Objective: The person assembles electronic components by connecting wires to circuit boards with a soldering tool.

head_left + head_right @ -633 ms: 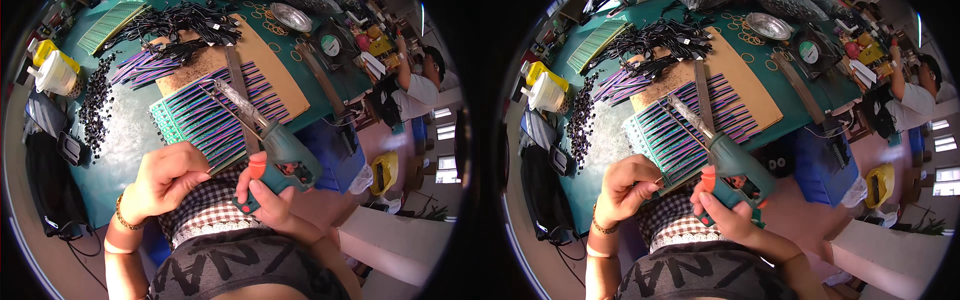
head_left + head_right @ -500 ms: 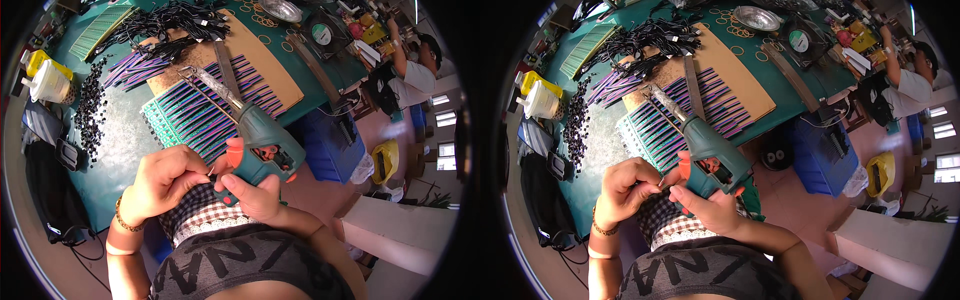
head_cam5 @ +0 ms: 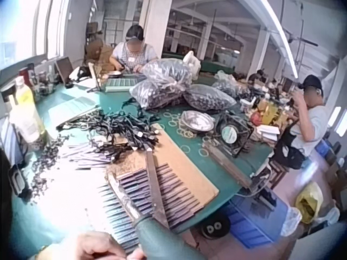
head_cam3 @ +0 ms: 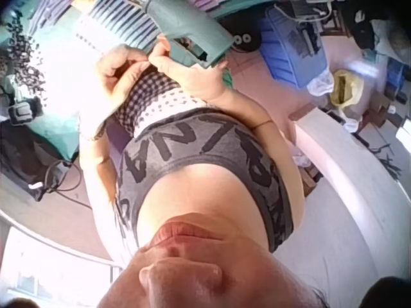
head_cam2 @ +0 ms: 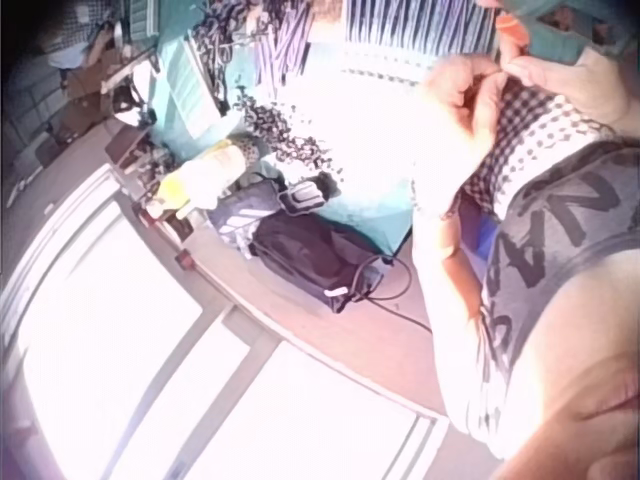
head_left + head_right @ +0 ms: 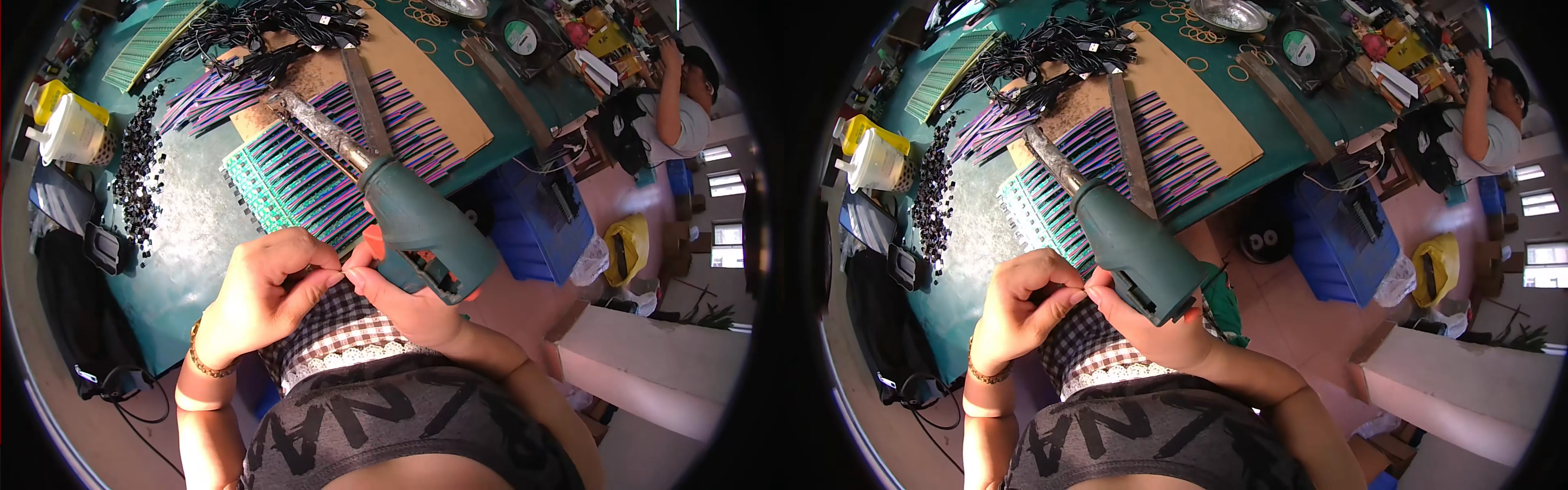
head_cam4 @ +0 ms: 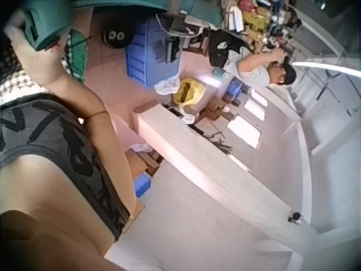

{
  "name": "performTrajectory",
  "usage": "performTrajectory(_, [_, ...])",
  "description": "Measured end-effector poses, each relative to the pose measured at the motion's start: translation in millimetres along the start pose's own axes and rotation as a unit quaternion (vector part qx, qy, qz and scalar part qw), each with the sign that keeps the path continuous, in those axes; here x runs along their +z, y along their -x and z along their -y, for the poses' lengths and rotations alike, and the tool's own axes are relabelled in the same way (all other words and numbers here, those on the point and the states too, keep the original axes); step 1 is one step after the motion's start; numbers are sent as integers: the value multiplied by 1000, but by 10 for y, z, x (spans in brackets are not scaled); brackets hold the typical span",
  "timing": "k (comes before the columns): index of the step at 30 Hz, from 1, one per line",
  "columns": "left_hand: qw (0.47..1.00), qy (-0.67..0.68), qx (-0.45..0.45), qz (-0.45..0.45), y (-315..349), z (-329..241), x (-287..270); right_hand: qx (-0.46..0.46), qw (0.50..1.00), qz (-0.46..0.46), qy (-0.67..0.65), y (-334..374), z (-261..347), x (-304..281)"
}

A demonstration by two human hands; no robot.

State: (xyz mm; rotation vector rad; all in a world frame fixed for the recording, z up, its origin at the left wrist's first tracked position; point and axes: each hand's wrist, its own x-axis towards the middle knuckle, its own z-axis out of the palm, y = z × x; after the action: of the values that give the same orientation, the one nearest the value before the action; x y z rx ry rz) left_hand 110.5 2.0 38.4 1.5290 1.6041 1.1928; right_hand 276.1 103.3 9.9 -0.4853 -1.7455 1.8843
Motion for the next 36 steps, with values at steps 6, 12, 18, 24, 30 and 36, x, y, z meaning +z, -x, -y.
performTrajectory(6, [962,-255,-31,-94,85,-261,50,-31,996,-19,87,33,60,34])
performTrajectory(12, [975,-110,-106,-161,89,131,-35,-6,999,-5,-51,149,70,-55])
performTrajectory(18, [979,-15,-148,-138,107,167,52,30,998,-19,-55,354,-15,-239])
performTrajectory(24, [979,-37,-170,-111,99,201,12,45,999,-15,-13,524,-45,-377])
performTrajectory(30, [973,-22,-213,-83,53,179,-28,114,992,26,45,641,217,-499])
performTrajectory(36, [989,-46,-116,-83,125,175,-71,124,985,67,98,682,232,-581])
